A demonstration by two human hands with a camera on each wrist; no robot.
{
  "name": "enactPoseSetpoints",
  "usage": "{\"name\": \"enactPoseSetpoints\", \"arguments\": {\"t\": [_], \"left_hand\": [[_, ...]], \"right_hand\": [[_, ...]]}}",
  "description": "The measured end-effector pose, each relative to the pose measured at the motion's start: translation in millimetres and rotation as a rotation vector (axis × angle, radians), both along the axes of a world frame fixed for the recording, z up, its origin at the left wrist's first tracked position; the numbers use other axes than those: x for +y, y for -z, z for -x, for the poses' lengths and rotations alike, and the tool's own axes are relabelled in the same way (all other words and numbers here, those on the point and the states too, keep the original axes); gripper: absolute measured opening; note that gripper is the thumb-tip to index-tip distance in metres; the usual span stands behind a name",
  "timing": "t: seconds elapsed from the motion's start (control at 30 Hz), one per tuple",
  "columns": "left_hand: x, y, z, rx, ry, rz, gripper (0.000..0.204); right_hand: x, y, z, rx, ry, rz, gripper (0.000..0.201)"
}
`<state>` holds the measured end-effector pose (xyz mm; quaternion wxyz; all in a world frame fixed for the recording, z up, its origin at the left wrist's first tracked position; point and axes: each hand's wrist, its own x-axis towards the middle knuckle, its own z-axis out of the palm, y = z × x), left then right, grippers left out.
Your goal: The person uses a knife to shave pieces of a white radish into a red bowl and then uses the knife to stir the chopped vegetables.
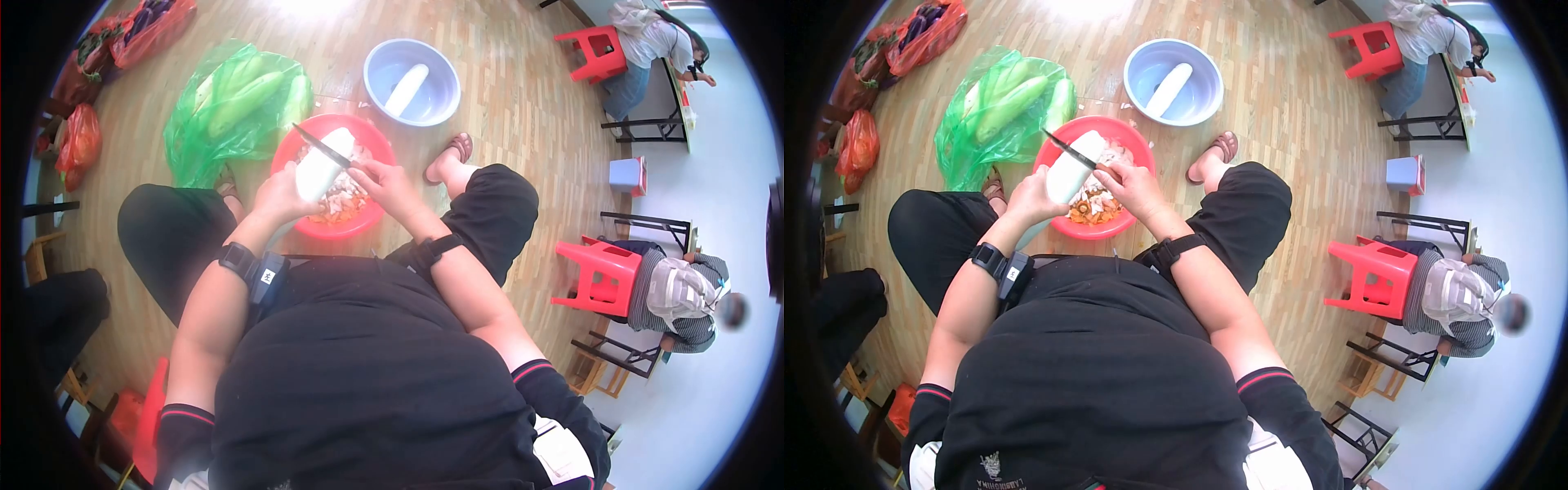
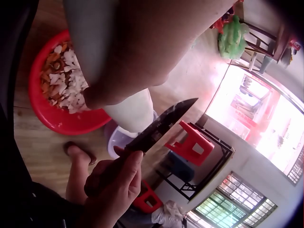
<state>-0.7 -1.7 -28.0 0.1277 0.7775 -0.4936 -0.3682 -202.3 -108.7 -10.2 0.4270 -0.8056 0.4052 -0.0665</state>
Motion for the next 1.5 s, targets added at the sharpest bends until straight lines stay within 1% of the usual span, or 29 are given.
{"name": "enactPoseSetpoints", "arguments": {"t": [0.07, 0.1, 0.17, 0.27, 0.3, 0.37, 0.4, 0.47, 0.5, 0.53, 0.6, 0.63, 0.7, 0.73, 0.8, 0.83, 0.87, 0.93, 0.97, 1.03, 1.07, 1.13, 1.17, 1.23, 1.27, 1.33, 1.4, 1.5], "left_hand": [[-0.4, -4.1, 0.3, 0.001, -0.007, -0.010, 0.074], [-0.9, -6.2, -0.2, 0.000, -0.003, -0.014, 0.074], [-1.1, -5.9, -0.5, -0.001, 0.002, -0.016, 0.074], [-1.3, -3.0, -0.3, -0.005, 0.009, -0.004, 0.074], [-1.2, -3.0, 0.1, 0.004, 0.009, 0.006, 0.074], [-0.1, -2.7, 1.0, 0.014, 0.006, 0.014, 0.074], [-0.6, -2.6, 0.9, 0.030, -0.006, -0.003, 0.074], [-1.2, -2.5, 0.6, 0.044, -0.015, -0.017, 0.074], [-1.1, -2.0, 0.3, 0.065, -0.030, -0.011, 0.075], [-1.3, -1.2, 0.1, 0.086, -0.045, -0.005, 0.075], [-1.1, 2.8, -0.7, 0.101, -0.058, 0.004, 0.075], [-1.1, 4.2, -0.9, 0.117, -0.075, 0.014, 0.075], [-2.2, 4.4, -0.8, 0.128, -0.075, 0.012, 0.074], [-2.8, 3.3, -0.8, 0.137, -0.075, 0.013, 0.073], [-3.4, 0.0, -0.3, 0.171, -0.080, 0.023, 0.073], [-3.7, -0.9, -0.5, 0.203, -0.084, 0.033, 0.073], [-3.7, -1.1, -0.8, 0.202, -0.084, 0.034, 0.073], [-3.8, -0.2, -0.7, 0.221, -0.076, 0.047, 0.074], [-4.0, 0.6, -0.6, 0.222, -0.078, 0.048, 0.074], [-3.5, 1.9, -0.2, 0.241, -0.085, 0.045, 0.074], [-3.4, 1.3, 0.1, 0.240, -0.085, 0.045, 0.074], [-4.2, -1.1, 0.6, 0.249, -0.092, 0.034, 0.077], [-4.5, -2.4, 0.6, 0.248, -0.089, 0.034, 0.077], [-4.2, -5.3, 1.7, 0.320, -0.101, 0.069, 0.076], [-3.9, -7.4, 2.2, 0.321, -0.098, 0.067, 0.076], [-3.2, -10.6, 3.2, 0.446, -0.088, 0.157, 0.064], [-3.8, -3.5, 4.0, 0.487, -0.091, 0.174, 0.064], [-5.6, 3.5, 2.9, 0.538, -0.093, 0.172, 0.064]], "right_hand": [[-6.2, 8.0, 3.2, -0.068, 0.129, -0.010, 0.036], [-11.7, 14.6, 7.0, -0.067, 0.130, -0.011, 0.036], [-22.7, 26.5, 16.6, 0.048, 0.250, 0.087, 0.036], [-23.8, 28.4, 20.8, -0.002, 0.264, 0.028, 0.035], [-21.1, 23.5, 18.3, -0.001, 0.260, 0.027, 0.035], [-9.6, 8.9, 9.4, -0.104, 0.156, -0.064, 0.034], [-5.4, 8.9, 7.3, -0.104, 0.155, -0.065, 0.034], [1.5, 9.0, 2.3, -0.146, 0.004, -0.033, 0.034], [3.3, 7.8, 0.1, -0.121, -0.033, -0.037, 0.033], [3.3, 9.2, -0.5, -0.121, -0.030, -0.037, 0.033], [1.8, 14.6, 0.4, -0.095, -0.077, -0.102, 0.034], [0.6, 17.2, 1.9, -0.094, -0.076, -0.103, 0.034], [-3.3, 20.9, 5.2, -0.148, 0.052, -0.006, 0.037], [-7.2, 21.2, 7.1, -0.147, 0.051, -0.006, 0.037], [-18.8, 21.9, 12.6, -0.098, 0.259, -0.032, 0.039], [-25.3, 28.9, 16.4, -0.050, 0.259, 0.026, 0.040], [-26.2, 34.2, 18.6, -0.051, 0.259, 0.027, 0.040], [-23.2, 29.8, 17.1, -0.147, 0.315, -0.094, 0.037], [-21.4, 27.9, 16.3, -0.146, 0.313, -0.094, 0.037], [-13.8, 15.3, 9.8, -0.200, 0.204, -0.234, 0.034], [-10.0, 11.7, 7.8, -0.200, 0.204, -0.234, 0.034], [-4.6, 9.1, 4.7, -0.167, 0.045, -0.146, 0.033], [-4.7, 12.0, 4.5, -0.125, 0.014, -0.143, 0.033], [-7.2, 18.7, 5.9, -0.154, 0.036, -0.151, 0.033], [-9.0, 21.8, 6.7, -0.181, 0.052, -0.159, 0.033], [-12.2, 17.9, 7.8, -0.207, 0.075, -0.149, 0.032], [-15.3, 16.3, 9.7, -0.186, 0.174, -0.219, 0.032], [-16.4, 17.2, 11.0, -0.204, 0.167, -0.210, 0.034]]}}
